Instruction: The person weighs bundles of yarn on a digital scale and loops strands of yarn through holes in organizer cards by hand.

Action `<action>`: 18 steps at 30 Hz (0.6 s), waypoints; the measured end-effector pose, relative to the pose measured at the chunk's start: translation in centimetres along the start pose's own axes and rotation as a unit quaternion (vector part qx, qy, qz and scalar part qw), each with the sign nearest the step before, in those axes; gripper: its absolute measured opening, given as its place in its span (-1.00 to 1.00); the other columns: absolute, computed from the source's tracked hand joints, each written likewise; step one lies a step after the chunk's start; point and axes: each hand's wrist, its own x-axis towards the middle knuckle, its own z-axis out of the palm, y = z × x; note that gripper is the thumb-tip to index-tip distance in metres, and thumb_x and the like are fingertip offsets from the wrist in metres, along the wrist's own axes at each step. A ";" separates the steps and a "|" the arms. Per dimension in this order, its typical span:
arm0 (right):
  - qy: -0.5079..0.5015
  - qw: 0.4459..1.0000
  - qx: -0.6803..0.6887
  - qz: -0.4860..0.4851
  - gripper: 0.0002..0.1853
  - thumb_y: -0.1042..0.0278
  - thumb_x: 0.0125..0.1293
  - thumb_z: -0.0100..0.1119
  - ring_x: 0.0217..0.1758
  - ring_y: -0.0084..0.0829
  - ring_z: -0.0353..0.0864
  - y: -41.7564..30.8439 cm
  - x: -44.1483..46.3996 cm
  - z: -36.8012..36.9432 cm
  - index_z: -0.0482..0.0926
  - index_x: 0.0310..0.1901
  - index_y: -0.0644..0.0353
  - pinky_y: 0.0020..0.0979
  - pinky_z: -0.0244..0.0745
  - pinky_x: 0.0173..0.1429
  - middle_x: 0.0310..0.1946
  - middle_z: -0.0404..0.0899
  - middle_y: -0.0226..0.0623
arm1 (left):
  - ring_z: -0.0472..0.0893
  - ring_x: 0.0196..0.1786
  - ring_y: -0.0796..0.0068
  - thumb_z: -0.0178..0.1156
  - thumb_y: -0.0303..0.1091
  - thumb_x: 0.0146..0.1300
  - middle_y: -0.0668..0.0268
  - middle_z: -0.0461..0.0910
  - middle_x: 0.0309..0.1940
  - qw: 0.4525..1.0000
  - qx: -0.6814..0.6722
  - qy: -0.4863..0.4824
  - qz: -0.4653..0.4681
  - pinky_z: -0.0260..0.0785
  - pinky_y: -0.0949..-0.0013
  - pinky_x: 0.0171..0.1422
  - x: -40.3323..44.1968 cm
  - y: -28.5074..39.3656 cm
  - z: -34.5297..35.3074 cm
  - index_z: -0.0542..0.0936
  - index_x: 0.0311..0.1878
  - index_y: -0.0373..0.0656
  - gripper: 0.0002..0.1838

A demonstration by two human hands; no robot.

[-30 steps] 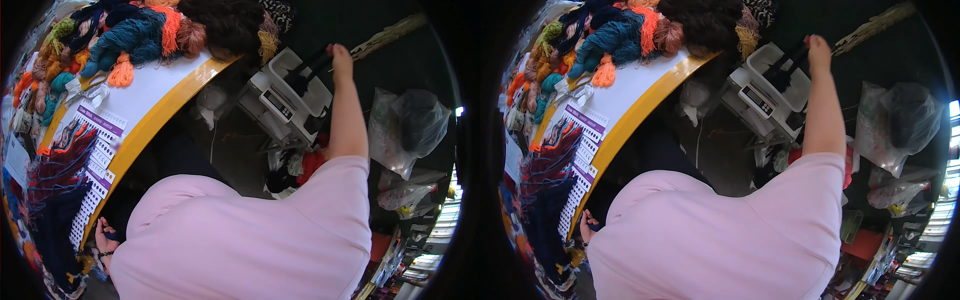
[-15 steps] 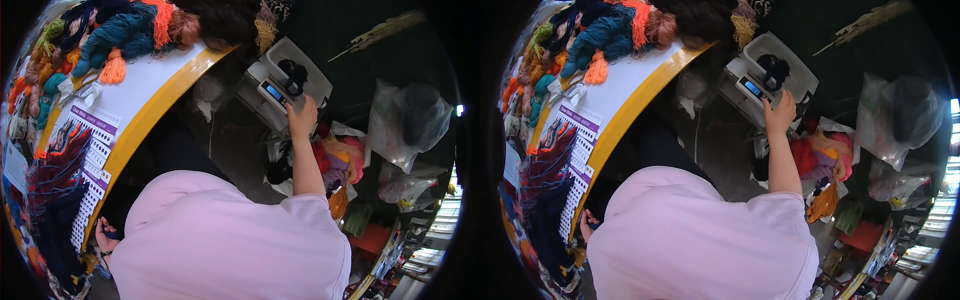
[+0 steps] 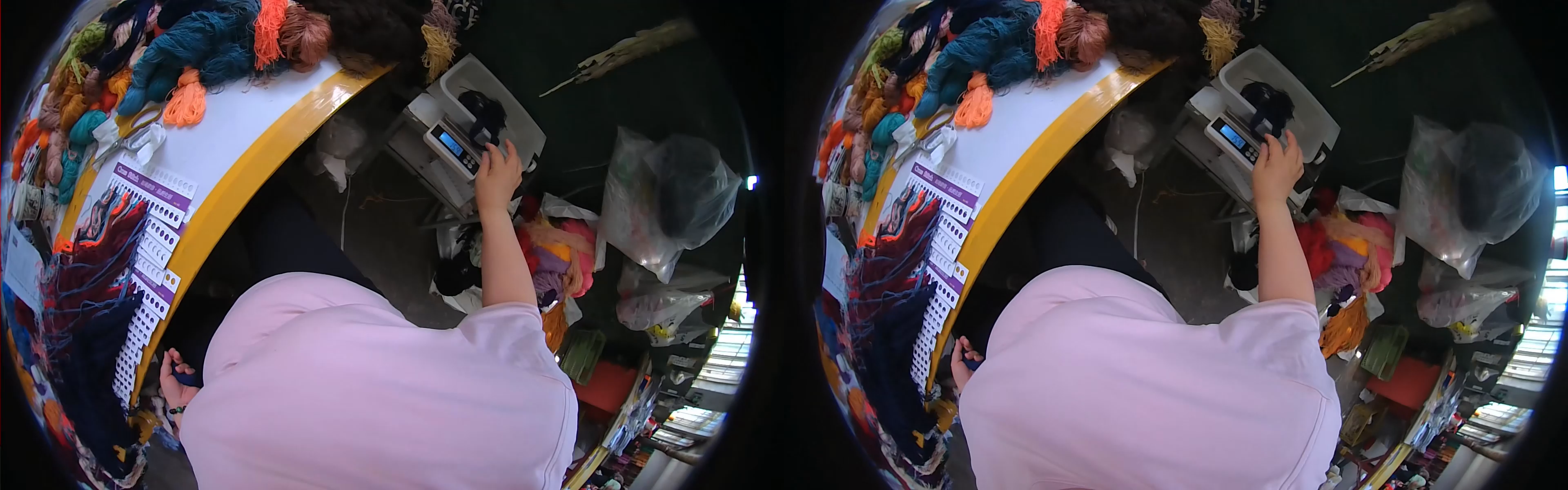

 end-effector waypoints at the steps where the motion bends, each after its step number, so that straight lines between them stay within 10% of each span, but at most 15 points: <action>1: -0.001 1.000 0.001 -0.001 -0.76 0.29 0.21 0.14 0.25 -0.14 0.30 0.0 0.1 0.1 0.61 -0.08 -0.02 -0.13 0.18 0.26 0.20 0.36 -0.25 | 0.41 -0.57 0.80 0.10 -0.19 0.36 0.54 0.60 -0.41 1.000 0.003 0.001 0.001 0.30 0.63 -0.47 0.0 0.0 0.0 0.54 -0.19 0.01 -0.87; 18: -0.100 0.971 -0.200 -0.089 -0.76 0.22 0.10 0.26 0.34 -0.16 0.22 -1.9 1.8 1.2 0.62 -0.16 0.01 0.00 0.07 0.36 0.22 0.34 -0.23 | 0.44 -0.50 0.78 0.08 -0.13 0.38 0.48 0.62 -0.31 0.998 0.018 -0.011 0.056 0.32 0.63 -0.43 -1.5 -0.6 1.7 0.54 -0.10 -0.02 -0.79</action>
